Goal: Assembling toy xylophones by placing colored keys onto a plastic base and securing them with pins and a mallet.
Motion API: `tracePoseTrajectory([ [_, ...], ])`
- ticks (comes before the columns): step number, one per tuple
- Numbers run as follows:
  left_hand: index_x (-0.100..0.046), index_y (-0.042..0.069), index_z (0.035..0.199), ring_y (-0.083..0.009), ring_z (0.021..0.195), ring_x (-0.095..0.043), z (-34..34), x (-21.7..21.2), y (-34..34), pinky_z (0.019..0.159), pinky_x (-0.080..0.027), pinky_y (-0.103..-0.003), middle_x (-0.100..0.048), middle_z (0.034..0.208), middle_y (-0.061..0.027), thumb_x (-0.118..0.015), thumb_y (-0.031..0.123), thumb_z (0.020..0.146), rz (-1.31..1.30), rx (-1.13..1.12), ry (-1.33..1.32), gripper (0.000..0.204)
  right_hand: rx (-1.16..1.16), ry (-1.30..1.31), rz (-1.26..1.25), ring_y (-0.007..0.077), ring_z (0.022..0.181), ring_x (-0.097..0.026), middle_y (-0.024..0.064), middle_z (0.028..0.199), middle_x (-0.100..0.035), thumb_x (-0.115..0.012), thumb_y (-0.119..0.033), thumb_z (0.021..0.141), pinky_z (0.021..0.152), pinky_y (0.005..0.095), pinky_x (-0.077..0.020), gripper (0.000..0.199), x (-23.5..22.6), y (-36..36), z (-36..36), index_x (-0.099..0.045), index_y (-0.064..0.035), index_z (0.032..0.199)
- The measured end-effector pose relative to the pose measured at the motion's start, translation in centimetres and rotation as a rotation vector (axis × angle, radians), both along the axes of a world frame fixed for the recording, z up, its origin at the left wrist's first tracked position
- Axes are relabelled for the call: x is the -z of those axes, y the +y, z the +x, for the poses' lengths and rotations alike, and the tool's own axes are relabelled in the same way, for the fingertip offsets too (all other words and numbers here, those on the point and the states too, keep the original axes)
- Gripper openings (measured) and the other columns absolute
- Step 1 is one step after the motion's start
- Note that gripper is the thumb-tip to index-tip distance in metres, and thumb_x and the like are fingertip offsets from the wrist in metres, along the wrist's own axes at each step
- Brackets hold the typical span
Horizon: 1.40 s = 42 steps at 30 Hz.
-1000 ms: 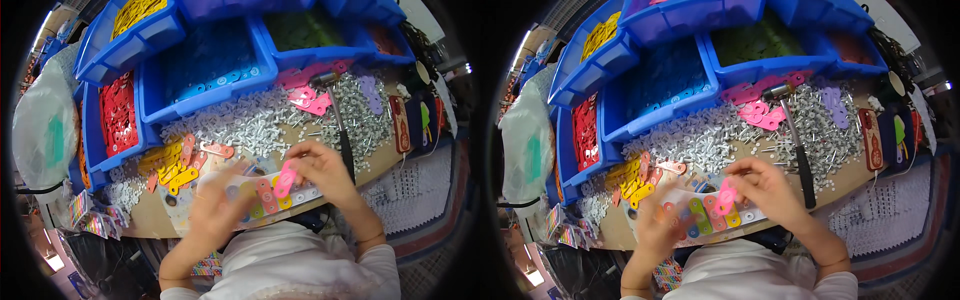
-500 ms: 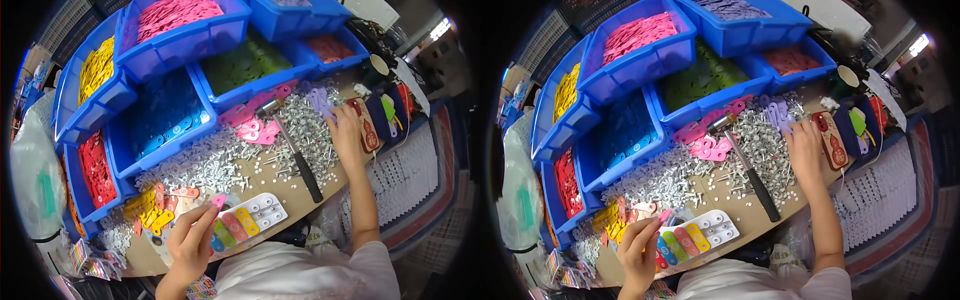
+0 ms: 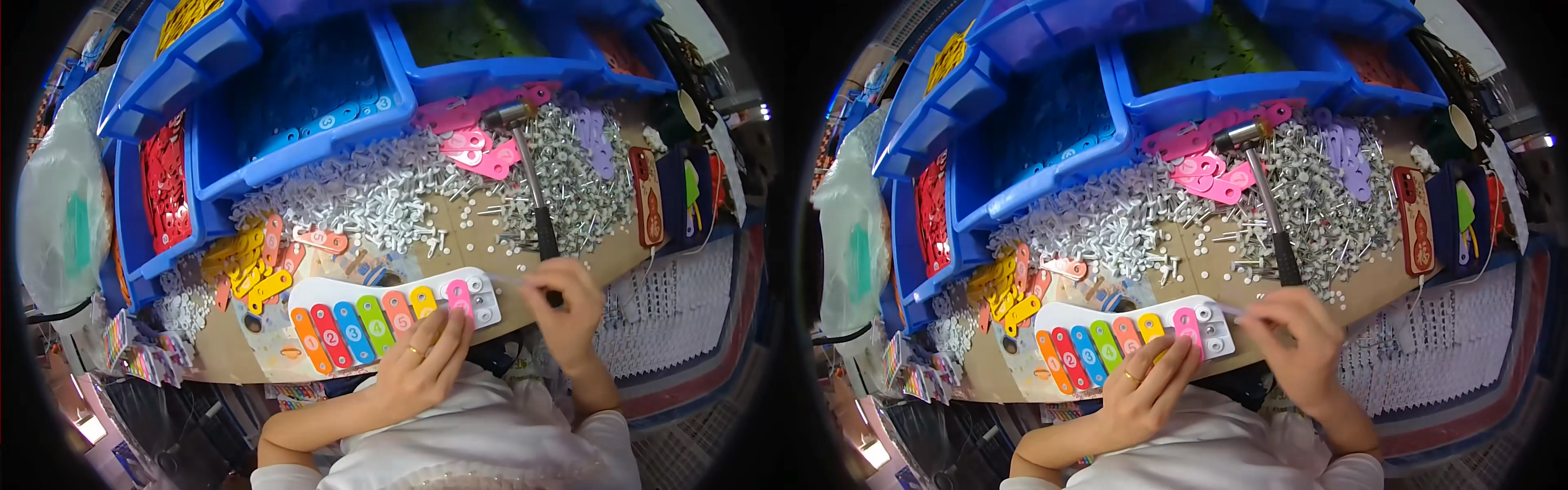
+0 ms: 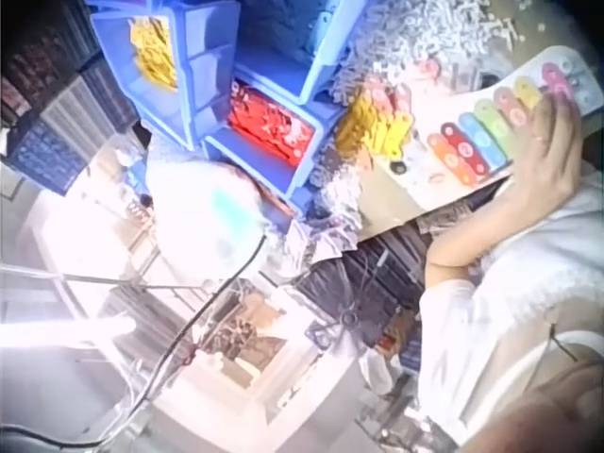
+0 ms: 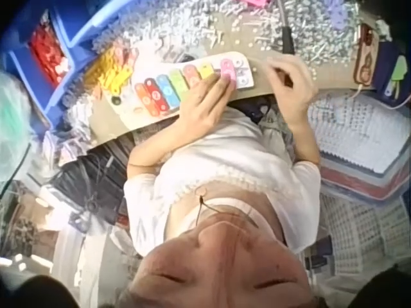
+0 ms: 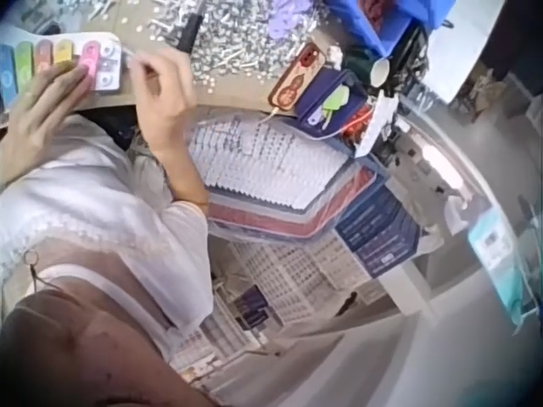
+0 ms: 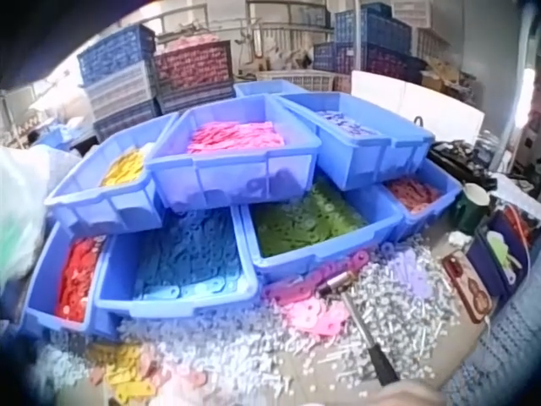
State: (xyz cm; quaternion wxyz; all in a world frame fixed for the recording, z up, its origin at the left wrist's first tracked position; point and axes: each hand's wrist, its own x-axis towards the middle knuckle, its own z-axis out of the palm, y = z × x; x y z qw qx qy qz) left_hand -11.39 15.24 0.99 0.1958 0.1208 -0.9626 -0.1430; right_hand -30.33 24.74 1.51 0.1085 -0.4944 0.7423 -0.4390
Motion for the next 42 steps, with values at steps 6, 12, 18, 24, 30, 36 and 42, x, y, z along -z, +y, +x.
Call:
tracePoseTrajectory([
  [6,-0.068,-0.003,0.101,-0.0274,0.099,-0.064,0.6,0.5,0.4,0.074,-0.055,-0.035,-0.065,0.108,-0.0141,-0.068,0.007,0.073,0.018,-0.029,0.015,0.030,-0.143,0.236,-0.092,0.0221,0.072,-0.063,0.0104,0.089,-0.062,-0.074,0.004,0.072,0.059,0.0300,-0.0522,0.024,0.6,0.8,2.6,-0.069,0.0007,0.095],
  [12,-0.067,-0.002,0.103,-0.0291,0.106,-0.062,0.3,0.7,0.4,0.081,-0.053,-0.038,-0.064,0.111,-0.0145,-0.065,0.008,0.074,0.027,-0.035,0.011,0.031,-0.258,0.343,0.069,0.0246,0.079,-0.063,0.0101,0.095,-0.059,-0.068,0.000,0.071,0.065,0.0325,-0.0541,0.030,1.1,1.8,4.0,-0.069,0.0020,0.101],
  [18,-0.064,-0.004,0.104,-0.0307,0.113,-0.058,0.4,0.8,-0.4,0.091,-0.049,-0.040,-0.061,0.115,-0.0167,-0.061,0.008,0.075,0.121,0.028,0.019,0.031,-0.266,0.426,-0.002,0.0240,0.078,-0.061,0.0089,0.093,-0.059,-0.069,-0.002,0.071,0.063,0.0318,-0.0524,0.030,1.0,1.6,3.7,-0.069,0.0019,0.100],
  [24,-0.065,-0.003,0.103,-0.0304,0.112,-0.058,0.5,0.2,-1.0,0.087,-0.050,-0.039,-0.061,0.116,-0.0165,-0.064,0.005,0.075,0.252,0.047,0.045,0.028,-0.241,0.434,0.051,0.0235,0.078,-0.061,0.0055,0.089,-0.060,-0.076,-0.002,0.067,0.065,0.0319,-0.0501,0.032,-0.6,2.1,3.2,-0.072,-0.0033,0.099],
  [30,-0.066,-0.003,0.101,-0.0256,0.094,-0.066,1.1,-0.4,-1.6,0.077,-0.053,-0.033,-0.066,0.110,-0.0169,-0.072,0.000,0.075,0.883,0.065,0.317,0.027,-0.358,-0.019,-0.062,0.0225,0.076,-0.059,0.0039,0.090,-0.065,-0.079,-0.004,0.066,0.064,0.0353,-0.0458,0.024,-0.8,1.0,1.7,-0.070,-0.0090,0.088],
  [36,-0.067,-0.002,0.106,-0.0253,0.093,-0.064,-0.8,0.5,-0.7,0.073,-0.053,-0.033,-0.066,0.106,-0.0144,-0.072,0.004,0.070,0.334,0.005,0.260,0.037,-0.324,0.353,-0.020,0.0233,0.083,-0.059,0.0042,0.093,-0.065,-0.072,-0.003,0.065,0.075,0.0360,-0.0440,0.029,0.1,-2.3,0.0,-0.072,-0.0076,0.094],
  [42,-0.067,-0.001,0.103,-0.0280,0.104,-0.061,-1.3,1.0,-0.1,0.078,-0.052,-0.036,-0.063,0.115,-0.0143,-0.071,0.010,0.074,0.144,-0.054,0.088,0.032,-0.400,0.278,0.204,0.0265,0.096,-0.056,0.0057,0.103,-0.064,-0.066,-0.001,0.072,0.086,0.0396,-0.0414,0.031,0.2,-1.9,-0.1,-0.070,-0.0050,0.102],
])
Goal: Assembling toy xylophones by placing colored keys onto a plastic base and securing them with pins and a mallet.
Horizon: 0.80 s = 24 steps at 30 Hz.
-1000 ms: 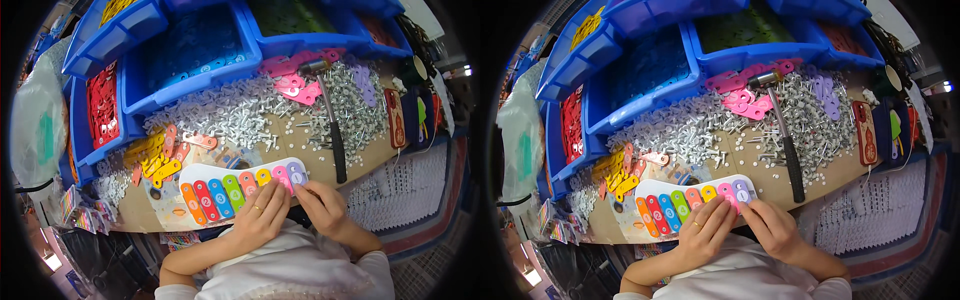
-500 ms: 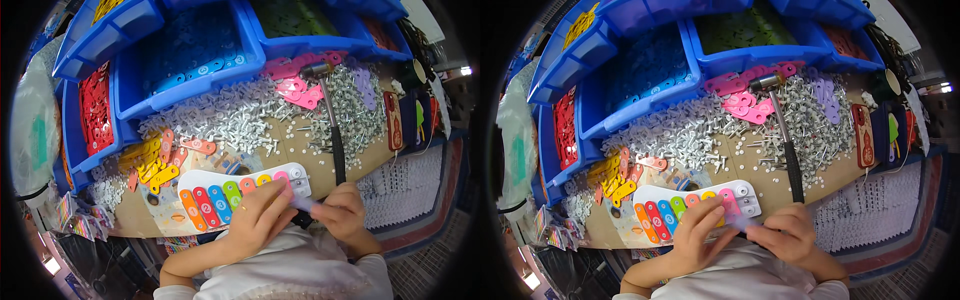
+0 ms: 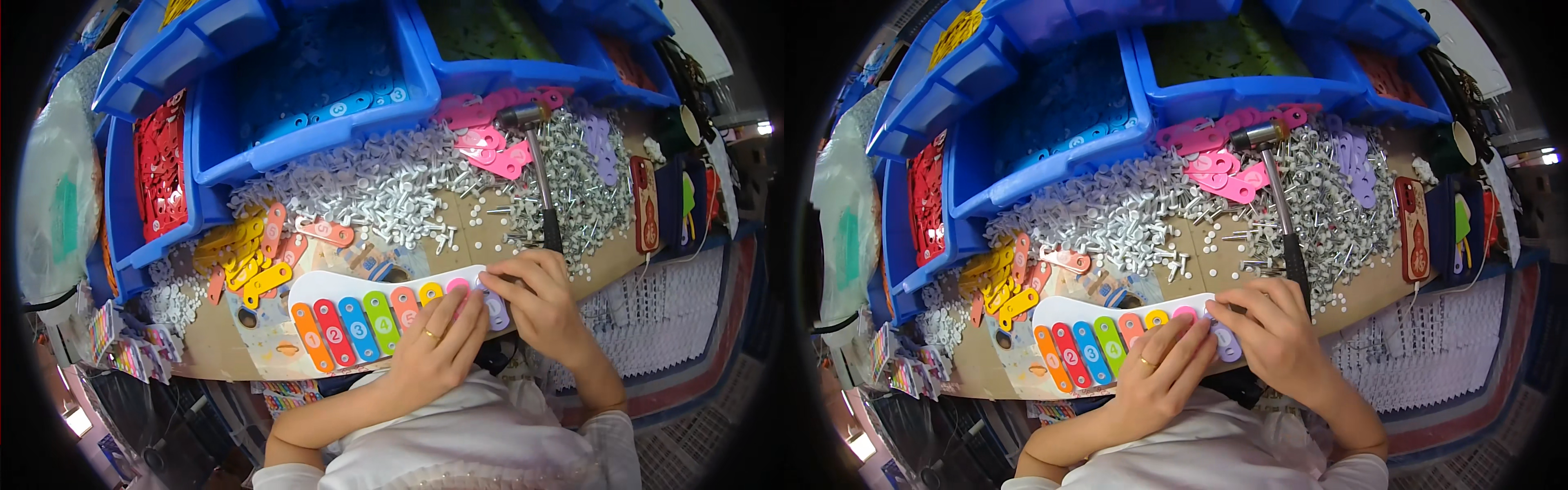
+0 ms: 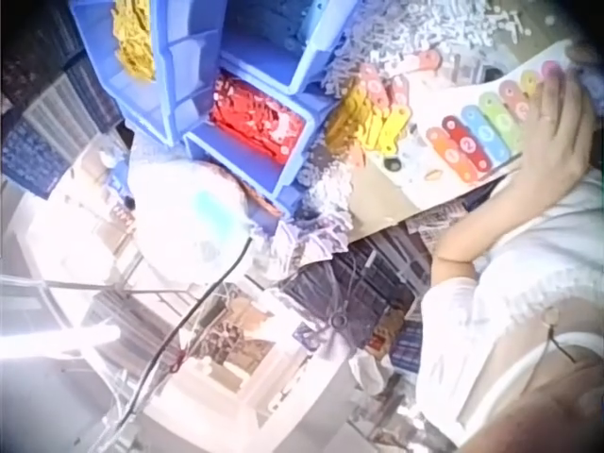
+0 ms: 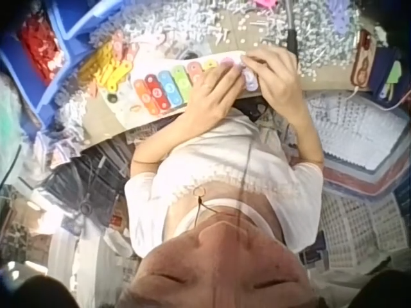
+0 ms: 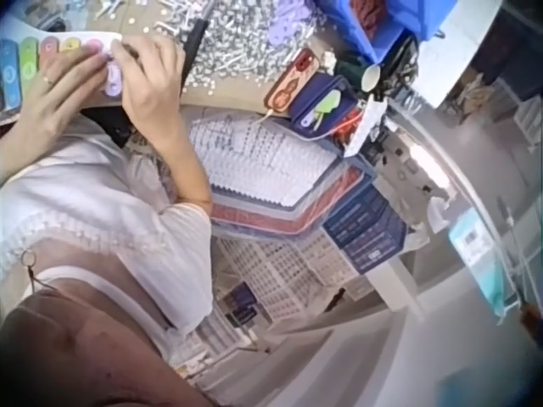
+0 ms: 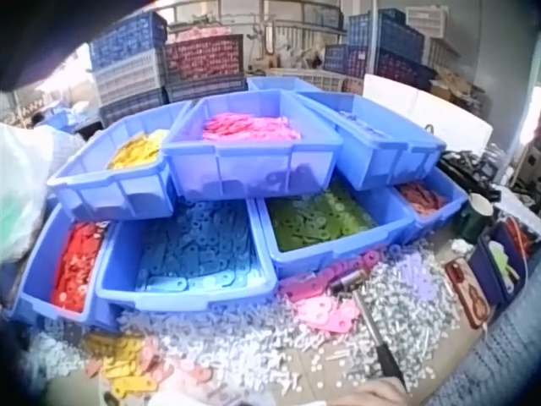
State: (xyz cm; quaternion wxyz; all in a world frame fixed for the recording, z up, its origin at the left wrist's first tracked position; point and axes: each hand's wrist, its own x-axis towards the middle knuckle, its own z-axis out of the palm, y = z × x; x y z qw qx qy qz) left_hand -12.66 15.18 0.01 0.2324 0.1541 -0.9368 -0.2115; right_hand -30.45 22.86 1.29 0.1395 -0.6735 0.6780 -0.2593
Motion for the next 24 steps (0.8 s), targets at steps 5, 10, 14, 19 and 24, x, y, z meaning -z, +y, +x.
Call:
tracePoseTrajectory([
  [5,-0.066,-0.002,0.104,-0.0291,0.108,-0.060,0.1,0.0,-0.1,0.083,-0.050,-0.039,-0.063,0.117,-0.0127,-0.074,0.012,0.074,0.057,-0.036,-0.023,0.034,0.006,0.011,0.010,0.0301,0.103,-0.054,0.0096,0.116,-0.059,-0.067,-0.014,0.076,0.091,0.0437,-0.0400,0.039,0.6,1.0,0.6,-0.066,-0.0066,0.114],
  [10,-0.064,-0.002,0.109,-0.0299,0.108,-0.060,-0.2,0.0,-0.8,0.087,-0.048,-0.042,-0.061,0.121,-0.0140,-0.076,0.012,0.075,0.130,-0.005,-0.002,0.039,0.007,0.140,-0.027,0.0324,0.110,-0.052,0.0117,0.124,-0.056,-0.063,-0.028,0.082,0.094,0.0472,-0.0388,0.042,1.8,1.0,0.3,-0.063,-0.0071,0.119],
  [14,-0.059,-0.002,0.118,-0.0307,0.115,-0.056,0.4,0.0,-0.8,0.090,-0.046,-0.043,-0.059,0.125,-0.0137,-0.078,0.016,0.074,0.269,-0.046,0.017,0.051,0.053,0.196,-0.025,0.0316,0.112,-0.052,0.0128,0.125,-0.056,-0.060,-0.030,0.087,0.094,0.0461,-0.0393,0.044,2.5,2.1,1.6,-0.061,-0.0038,0.122],
  [19,-0.052,0.001,0.129,-0.0341,0.130,-0.042,0.8,-0.7,-0.5,0.099,-0.039,-0.047,-0.053,0.133,-0.0138,-0.074,0.023,0.078,0.327,-0.136,-0.124,0.060,0.146,0.234,-0.026,0.0302,0.111,-0.053,0.0132,0.124,-0.056,-0.059,-0.030,0.089,0.094,0.0442,-0.0402,0.046,2.6,2.3,2.8,-0.059,-0.0006,0.124],
  [24,-0.053,0.005,0.129,-0.0332,0.128,-0.044,1.3,-2.1,-1.8,0.100,-0.038,-0.044,-0.056,0.132,-0.0114,-0.078,0.020,0.072,0.110,-0.156,-0.142,0.064,0.176,0.151,-0.062,0.0308,0.110,-0.053,0.0120,0.121,-0.057,-0.063,-0.022,0.087,0.093,0.0448,-0.0400,0.036,1.1,0.6,1.7,-0.063,-0.0051,0.119],
])
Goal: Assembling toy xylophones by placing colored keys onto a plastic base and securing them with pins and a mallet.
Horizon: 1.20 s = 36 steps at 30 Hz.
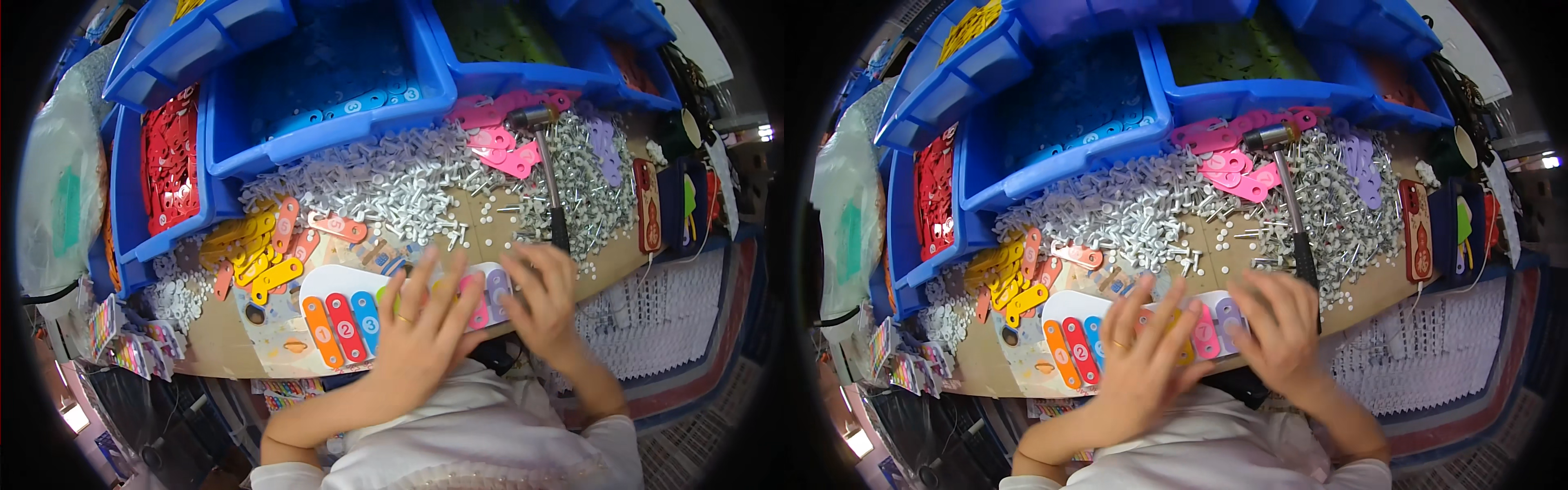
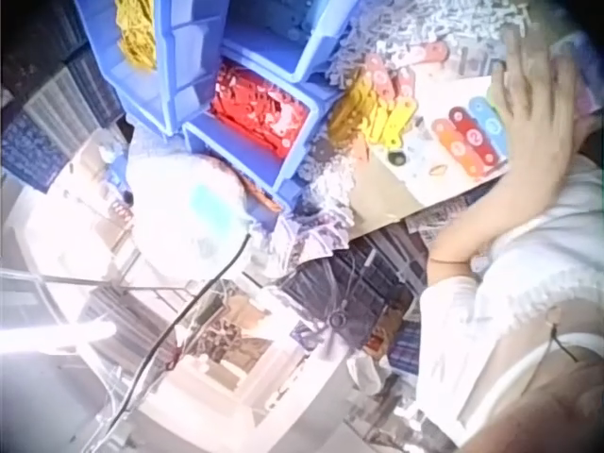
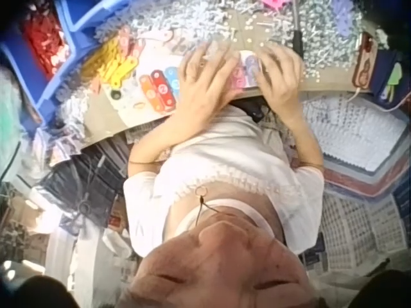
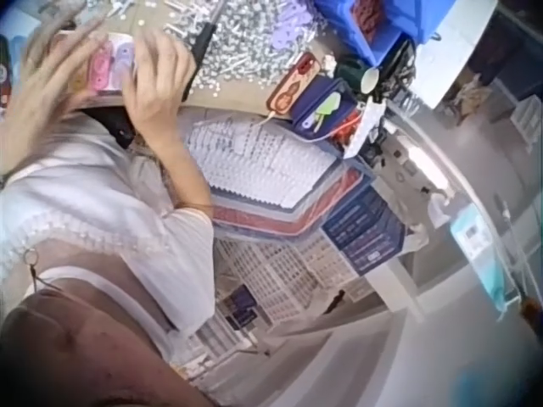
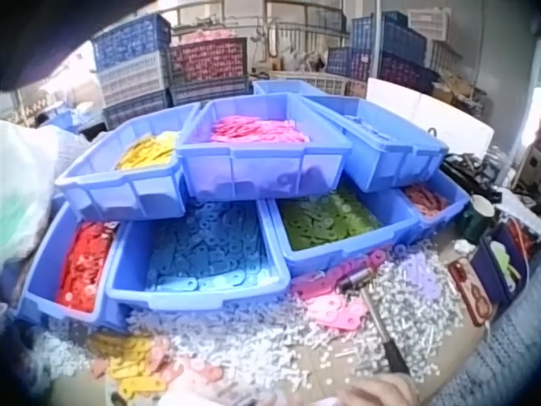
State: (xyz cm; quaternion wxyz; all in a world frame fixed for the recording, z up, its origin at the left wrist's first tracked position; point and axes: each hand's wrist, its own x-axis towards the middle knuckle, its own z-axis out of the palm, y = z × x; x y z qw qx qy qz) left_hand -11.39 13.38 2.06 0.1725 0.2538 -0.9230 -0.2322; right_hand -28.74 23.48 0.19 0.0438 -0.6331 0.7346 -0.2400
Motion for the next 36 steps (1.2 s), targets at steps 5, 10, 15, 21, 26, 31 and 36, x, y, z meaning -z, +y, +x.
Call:
tracePoseTrajectory([
  [5,-0.066,0.004,0.098,-0.0297,0.104,-0.059,-0.8,-1.4,-8.5,0.084,-0.050,-0.040,-0.061,0.115,-0.0093,-0.070,0.009,0.070,0.032,0.216,-0.044,0.028,-0.064,-0.208,0.040,0.0265,0.087,-0.057,0.0104,0.088,-0.058,-0.069,-0.003,0.078,0.072,0.0333,-0.0469,0.019,-1.2,-6.3,-1.7,-0.066,0.0001,0.097],
  [10,-0.062,0.001,0.082,-0.0295,0.094,-0.053,-4.7,3.4,-9.6,0.084,-0.047,-0.036,-0.056,0.095,-0.0127,-0.064,0.004,0.067,-0.204,0.451,-0.010,0.015,-0.046,-0.361,0.247,0.0349,0.088,-0.058,0.0140,0.090,-0.058,-0.067,-0.006,0.080,0.079,0.0430,-0.0464,0.012,0.2,-8.0,-1.1,-0.063,0.0001,0.090],
  [15,-0.059,0.000,0.079,-0.0311,0.094,-0.052,-5.0,2.3,-10.2,0.083,-0.046,-0.034,-0.055,0.093,-0.0142,-0.063,0.002,0.066,-0.136,0.432,0.025,0.014,0.067,-0.428,0.211,0.0312,0.079,-0.062,0.0136,0.087,-0.060,-0.064,-0.001,0.083,0.069,0.0376,-0.0503,0.010,0.2,-7.7,-1.5,-0.061,0.0005,0.092],
  [21,-0.058,0.002,0.085,-0.0330,0.085,-0.058,-2.5,2.4,-12.3,0.071,-0.048,-0.040,-0.057,0.091,-0.0138,-0.068,0.001,0.075,0.261,0.178,0.207,0.014,0.220,-0.474,0.028,0.0212,0.077,-0.067,0.0124,0.091,-0.065,-0.061,0.001,0.087,0.067,0.0306,-0.0535,0.009,-0.2,-9.0,-0.7,-0.060,0.0022,0.096],
  [26,-0.062,0.002,0.094,-0.0315,0.085,-0.061,0.5,1.3,-13.3,0.072,-0.049,-0.037,-0.062,0.093,-0.0113,-0.066,0.000,0.077,0.116,0.091,0.330,0.017,0.073,-0.381,-0.080,0.0199,0.082,-0.068,0.0121,0.097,-0.067,-0.063,0.006,0.083,0.071,0.0284,-0.0547,0.017,-2.0,-9.2,2.0,-0.064,0.0021,0.099],
  [31,-0.065,-0.001,0.095,-0.0138,0.079,-0.061,6.9,-0.6,-12.2,0.069,-0.048,-0.025,-0.066,0.095,-0.0083,-0.068,-0.008,0.078,0.473,-0.166,0.367,0.018,0.000,-0.708,0.075,0.0177,0.091,-0.067,0.0129,0.102,-0.068,-0.067,0.008,0.080,0.074,0.0255,-0.0551,0.018,-2.9,-8.2,5.5,-0.064,0.0015,0.096],
  [36,-0.070,0.001,0.093,-0.0162,0.075,-0.060,12.1,0.9,-9.4,0.068,-0.049,-0.027,-0.069,0.091,-0.0072,-0.072,-0.005,0.076,0.465,-0.218,0.327,0.019,-0.259,-0.720,0.090,0.0199,0.089,-0.069,0.0134,0.102,-0.068,-0.068,0.006,0.081,0.074,0.0282,-0.0562,0.016,-1.6,-9.4,8.6,-0.064,0.0016,0.096],
])
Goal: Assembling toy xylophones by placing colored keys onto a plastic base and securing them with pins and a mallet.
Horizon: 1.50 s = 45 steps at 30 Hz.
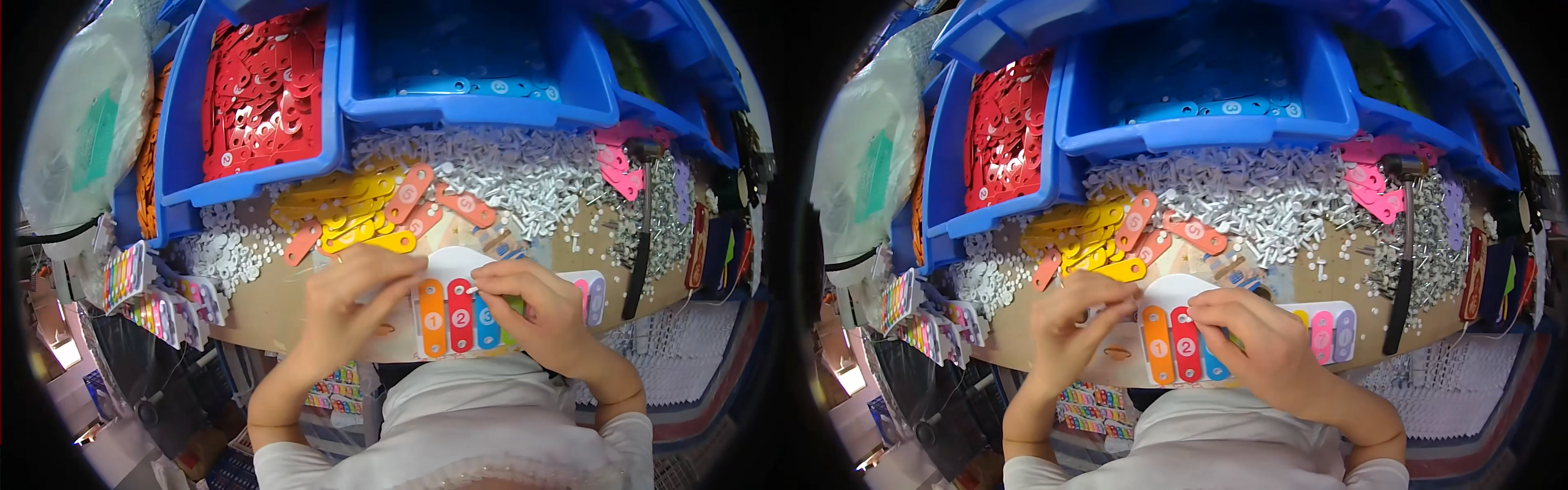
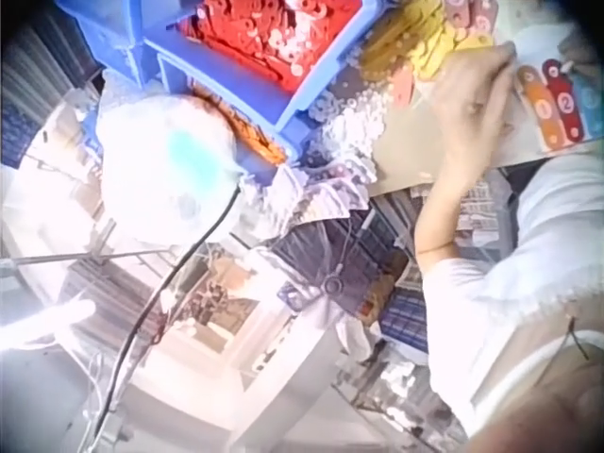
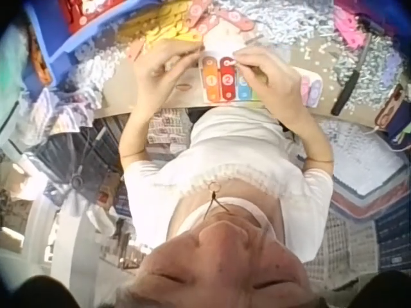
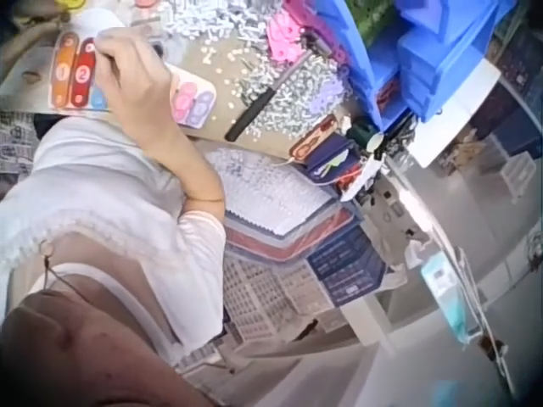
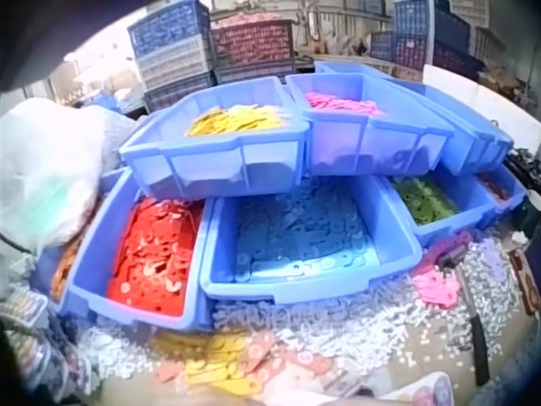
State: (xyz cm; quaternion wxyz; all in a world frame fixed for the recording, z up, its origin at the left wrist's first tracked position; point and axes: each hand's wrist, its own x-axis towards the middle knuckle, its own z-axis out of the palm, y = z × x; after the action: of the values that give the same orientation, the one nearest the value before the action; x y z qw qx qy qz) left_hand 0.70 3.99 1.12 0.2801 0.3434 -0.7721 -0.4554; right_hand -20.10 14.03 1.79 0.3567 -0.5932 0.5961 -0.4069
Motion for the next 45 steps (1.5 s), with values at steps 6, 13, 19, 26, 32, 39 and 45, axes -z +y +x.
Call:
tracePoseTrajectory([
  [6,-0.071,0.003,0.094,-0.0215,0.079,-0.059,0.5,0.7,0.7,0.072,-0.047,-0.031,-0.068,0.086,-0.0052,-0.076,0.004,0.072,-0.224,0.079,-0.068,0.022,-0.088,0.210,-0.089,0.0265,0.088,-0.068,0.0135,0.102,-0.068,-0.068,0.006,0.078,0.074,0.0329,-0.0563,0.021,0.0,-0.6,1.4,-0.064,0.0008,0.098],
  [13,-0.071,0.006,0.097,-0.0207,0.086,-0.058,0.8,1.6,1.3,0.072,-0.045,-0.030,-0.068,0.093,-0.0030,-0.078,0.005,0.071,-0.269,0.102,-0.063,0.027,-0.178,0.379,-0.160,0.0276,0.090,-0.067,0.0136,0.105,-0.067,-0.069,0.001,0.076,0.073,0.0344,-0.0547,0.026,-0.3,0.0,1.6,-0.064,0.0017,0.102],
  [19,-0.069,0.011,0.109,-0.0240,0.097,-0.056,1.2,1.4,3.6,0.074,-0.046,-0.032,-0.064,0.111,-0.0027,-0.077,0.012,0.073,-0.637,0.069,-0.271,0.037,-0.203,0.640,-0.294,0.0279,0.093,-0.064,0.0141,0.110,-0.065,-0.070,-0.004,0.074,0.075,0.0371,-0.0514,0.031,-0.2,1.2,2.5,-0.063,0.0022,0.103],
  [26,-0.069,0.008,0.107,-0.0292,0.104,-0.056,0.0,-0.6,-1.7,0.079,-0.049,-0.039,-0.063,0.116,-0.0082,-0.073,0.013,0.077,-0.452,0.304,-0.226,0.031,-0.176,0.449,-0.287,0.0269,0.095,-0.060,0.0091,0.108,-0.064,-0.071,-0.006,0.073,0.080,0.0376,-0.0464,0.029,0.5,-1.1,-1.4,-0.065,-0.0022,0.102],
  [32,-0.063,0.004,0.091,-0.0247,0.089,-0.057,-7.0,2.6,-5.1,0.071,-0.049,-0.035,-0.059,0.097,-0.0082,-0.069,0.010,0.074,-0.747,0.421,-0.243,0.019,-0.054,0.921,-0.223,0.0293,0.092,-0.053,0.0101,0.093,-0.055,-0.068,-0.004,0.071,0.080,0.0397,-0.0448,0.018,2.6,-5.4,-3.2,-0.061,-0.0031,0.087],
  [39,-0.062,0.003,0.088,-0.0243,0.082,-0.059,-6.3,1.8,-5.2,0.067,-0.049,-0.034,-0.061,0.092,-0.0091,-0.071,0.005,0.073,-0.662,0.262,-0.109,0.018,0.130,0.580,-0.296,0.0254,0.084,-0.060,0.0108,0.088,-0.059,-0.063,0.001,0.074,0.073,0.0360,-0.0498,0.012,2.3,-5.2,-3.3,-0.055,-0.0028,0.083],
  [45,-0.066,0.001,0.090,-0.0218,0.074,-0.065,0.6,-0.8,-0.4,0.064,-0.051,-0.030,-0.068,0.086,-0.0096,-0.073,-0.002,0.076,-0.159,-0.042,-0.114,0.016,0.236,0.303,0.010,0.0170,0.071,-0.065,0.0093,0.083,-0.066,-0.068,0.003,0.078,0.064,0.0292,-0.0516,0.014,-0.6,-2.8,-3.3,-0.063,-0.0030,0.089],
])
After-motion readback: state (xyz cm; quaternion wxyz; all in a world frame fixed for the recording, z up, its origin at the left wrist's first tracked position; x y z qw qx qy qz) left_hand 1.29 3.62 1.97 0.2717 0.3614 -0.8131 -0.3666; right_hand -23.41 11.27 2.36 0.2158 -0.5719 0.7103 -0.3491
